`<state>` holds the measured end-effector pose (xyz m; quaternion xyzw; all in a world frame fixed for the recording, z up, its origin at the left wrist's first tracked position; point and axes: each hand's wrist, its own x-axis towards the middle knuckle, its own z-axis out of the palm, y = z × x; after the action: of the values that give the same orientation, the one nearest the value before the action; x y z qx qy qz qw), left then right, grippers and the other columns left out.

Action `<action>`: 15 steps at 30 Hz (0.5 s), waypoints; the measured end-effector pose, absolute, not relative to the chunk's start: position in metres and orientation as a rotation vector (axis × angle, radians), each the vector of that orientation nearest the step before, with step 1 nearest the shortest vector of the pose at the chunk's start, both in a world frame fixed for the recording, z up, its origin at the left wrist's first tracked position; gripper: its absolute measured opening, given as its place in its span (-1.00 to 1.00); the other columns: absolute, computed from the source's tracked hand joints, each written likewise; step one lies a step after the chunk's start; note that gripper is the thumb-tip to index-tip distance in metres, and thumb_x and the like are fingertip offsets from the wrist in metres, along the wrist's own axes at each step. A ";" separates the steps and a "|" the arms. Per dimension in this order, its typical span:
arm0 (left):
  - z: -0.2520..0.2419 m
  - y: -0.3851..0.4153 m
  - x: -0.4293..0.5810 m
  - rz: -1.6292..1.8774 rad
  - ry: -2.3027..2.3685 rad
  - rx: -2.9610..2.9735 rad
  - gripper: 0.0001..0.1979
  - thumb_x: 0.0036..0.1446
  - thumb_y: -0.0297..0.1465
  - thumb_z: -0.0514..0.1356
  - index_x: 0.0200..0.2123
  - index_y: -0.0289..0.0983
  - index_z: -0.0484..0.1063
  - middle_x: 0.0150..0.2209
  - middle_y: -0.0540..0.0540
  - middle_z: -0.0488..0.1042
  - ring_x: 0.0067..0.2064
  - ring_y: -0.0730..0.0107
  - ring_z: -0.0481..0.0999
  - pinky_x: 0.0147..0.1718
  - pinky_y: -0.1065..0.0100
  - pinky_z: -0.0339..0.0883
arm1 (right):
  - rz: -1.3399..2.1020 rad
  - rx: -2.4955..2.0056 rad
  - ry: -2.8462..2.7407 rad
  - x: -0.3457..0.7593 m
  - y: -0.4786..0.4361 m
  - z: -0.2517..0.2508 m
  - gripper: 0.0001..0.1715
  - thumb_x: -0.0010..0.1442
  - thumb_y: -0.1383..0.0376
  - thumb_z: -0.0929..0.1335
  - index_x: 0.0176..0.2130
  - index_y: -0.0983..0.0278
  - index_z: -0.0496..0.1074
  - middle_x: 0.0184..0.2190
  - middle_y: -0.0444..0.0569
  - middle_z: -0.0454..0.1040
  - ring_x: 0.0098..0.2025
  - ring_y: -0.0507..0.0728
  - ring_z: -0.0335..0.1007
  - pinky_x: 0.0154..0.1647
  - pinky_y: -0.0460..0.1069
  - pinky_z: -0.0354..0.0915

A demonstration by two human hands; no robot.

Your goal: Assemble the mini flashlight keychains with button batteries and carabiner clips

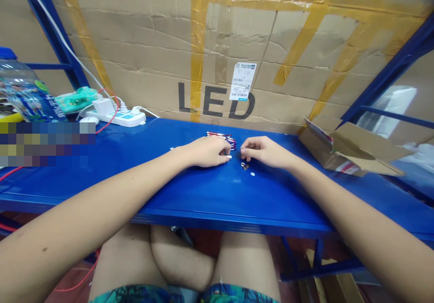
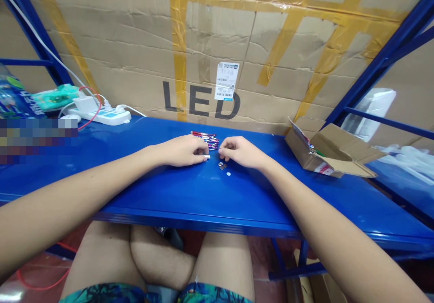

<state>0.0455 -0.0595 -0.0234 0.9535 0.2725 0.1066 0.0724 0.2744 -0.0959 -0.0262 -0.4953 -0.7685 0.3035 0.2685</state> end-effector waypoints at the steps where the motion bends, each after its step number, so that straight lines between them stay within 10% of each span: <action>1: -0.024 -0.060 0.046 0.328 0.825 2.873 -0.80 0.20 -0.28 0.16 -0.22 -0.22 0.53 -0.22 -0.11 0.56 -0.29 0.29 0.50 -0.39 0.32 0.22 | 0.801 -1.358 -2.058 0.275 -0.095 -0.027 -0.87 0.09 0.26 0.40 -0.36 0.28 0.41 -0.43 -0.02 0.56 -0.39 0.09 0.47 -0.27 0.01 0.38; 15: -0.036 -0.069 0.069 0.494 0.535 3.073 -0.77 0.31 -0.37 0.10 -0.14 -0.21 0.57 -0.10 -0.11 0.55 0.02 0.17 0.40 0.12 0.14 0.16 | -0.088 -1.439 -2.515 0.277 -0.091 -0.027 -0.83 0.12 0.50 0.28 -0.41 0.25 0.29 -0.43 -0.06 0.42 -0.39 0.07 0.29 -0.38 -0.06 0.12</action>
<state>0.0691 -0.0692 -0.0358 0.9730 0.1695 0.1565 -0.0083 0.2773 -0.0913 -0.0266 -0.4926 -0.8613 -0.0302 0.1210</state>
